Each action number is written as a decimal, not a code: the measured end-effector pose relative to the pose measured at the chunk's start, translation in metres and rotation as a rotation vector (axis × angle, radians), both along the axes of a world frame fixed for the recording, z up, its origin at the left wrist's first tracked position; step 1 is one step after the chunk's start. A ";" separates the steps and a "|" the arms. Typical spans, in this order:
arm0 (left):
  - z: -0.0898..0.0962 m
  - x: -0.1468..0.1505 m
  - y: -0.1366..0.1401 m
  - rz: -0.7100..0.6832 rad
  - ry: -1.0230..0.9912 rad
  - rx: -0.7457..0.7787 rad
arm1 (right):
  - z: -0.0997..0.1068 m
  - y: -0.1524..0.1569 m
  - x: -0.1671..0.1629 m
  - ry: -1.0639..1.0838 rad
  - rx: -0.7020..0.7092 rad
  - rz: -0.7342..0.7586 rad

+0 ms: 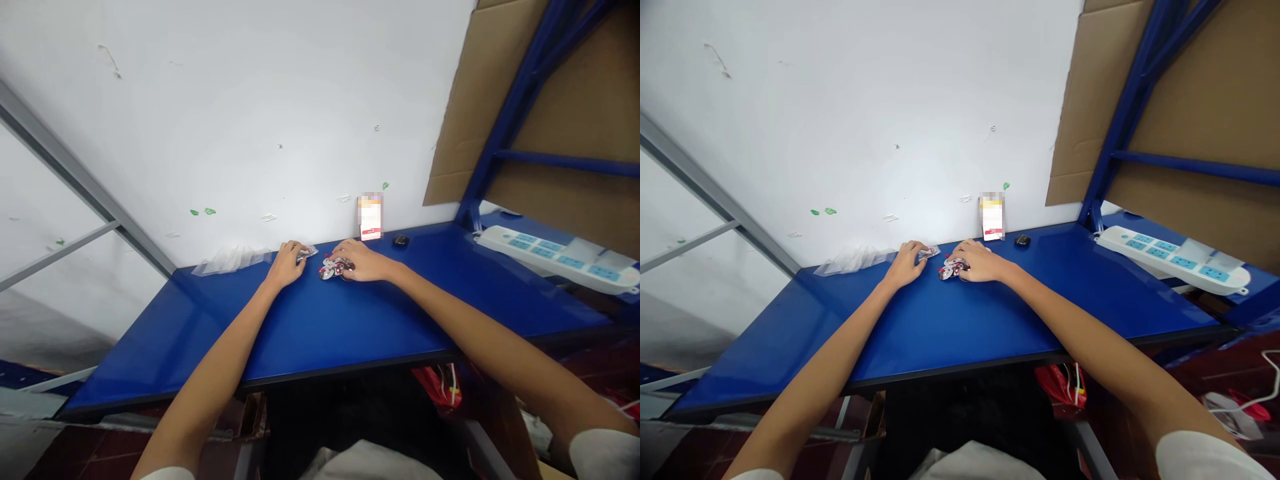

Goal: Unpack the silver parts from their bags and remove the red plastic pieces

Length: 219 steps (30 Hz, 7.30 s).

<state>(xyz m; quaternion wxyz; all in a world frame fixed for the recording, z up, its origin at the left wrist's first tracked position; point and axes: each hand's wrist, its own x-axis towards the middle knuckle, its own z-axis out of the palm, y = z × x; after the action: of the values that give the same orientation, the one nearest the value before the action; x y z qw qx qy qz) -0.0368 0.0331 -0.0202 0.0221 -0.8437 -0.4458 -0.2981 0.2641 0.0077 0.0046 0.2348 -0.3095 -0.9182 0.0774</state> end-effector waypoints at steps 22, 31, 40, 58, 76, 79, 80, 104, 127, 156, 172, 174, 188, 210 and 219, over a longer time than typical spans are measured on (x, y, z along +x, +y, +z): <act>0.025 0.048 -0.023 -0.324 -1.376 -0.910 | -0.004 -0.008 -0.037 0.690 -0.530 -0.169; 0.036 0.068 -0.044 -0.284 -1.393 -0.888 | 0.000 -0.007 -0.033 0.830 -0.561 -0.121; 0.025 0.066 -0.045 -0.330 -1.448 -1.093 | 0.021 0.004 -0.008 0.601 -0.371 -0.162; 0.022 0.072 -0.044 -0.323 -1.384 -1.062 | 0.038 -0.007 -0.002 0.803 -0.503 -0.156; 0.022 0.071 -0.043 -0.316 -1.308 -1.055 | 0.038 -0.007 -0.004 1.060 -0.461 -0.228; 0.025 0.061 -0.036 -0.242 -1.332 -1.015 | 0.037 0.002 0.004 1.149 -0.447 -0.278; 0.026 0.058 -0.034 -0.238 -1.352 -1.003 | 0.036 0.005 0.007 1.160 -0.457 -0.280; 0.034 0.056 -0.048 -0.398 -0.854 -1.027 | 0.023 -0.014 -0.004 0.266 -0.029 0.081; 0.031 0.046 -0.033 -0.169 -1.100 -0.872 | 0.014 0.017 0.024 0.071 -0.003 -0.242; -0.010 0.028 0.011 -0.163 -0.530 -0.592 | 0.026 0.007 0.018 0.036 -0.067 -0.237; 0.038 0.056 -0.043 -0.300 -0.720 -0.616 | 0.019 0.009 -0.002 0.842 -0.592 -0.175; 0.039 0.059 -0.045 -0.349 -0.839 -0.761 | 0.017 0.007 -0.005 0.914 -0.654 -0.177; 0.040 0.054 -0.045 -0.532 -1.111 -0.916 | 0.017 -0.012 -0.023 1.113 -0.720 -0.025; 0.035 0.057 -0.042 -0.160 -0.927 -0.543 | 0.009 -0.015 -0.032 0.952 -0.878 -0.091; 0.032 0.058 -0.040 -0.144 -0.852 -0.448 | 0.007 -0.016 -0.032 0.977 -0.863 -0.078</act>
<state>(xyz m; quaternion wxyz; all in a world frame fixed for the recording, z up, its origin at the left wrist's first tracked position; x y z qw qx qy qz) 0.0209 -0.0071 0.0121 -0.3652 -0.6593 -0.4090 -0.5144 0.2325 -0.0081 0.0118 0.4823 -0.3380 -0.5803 0.5624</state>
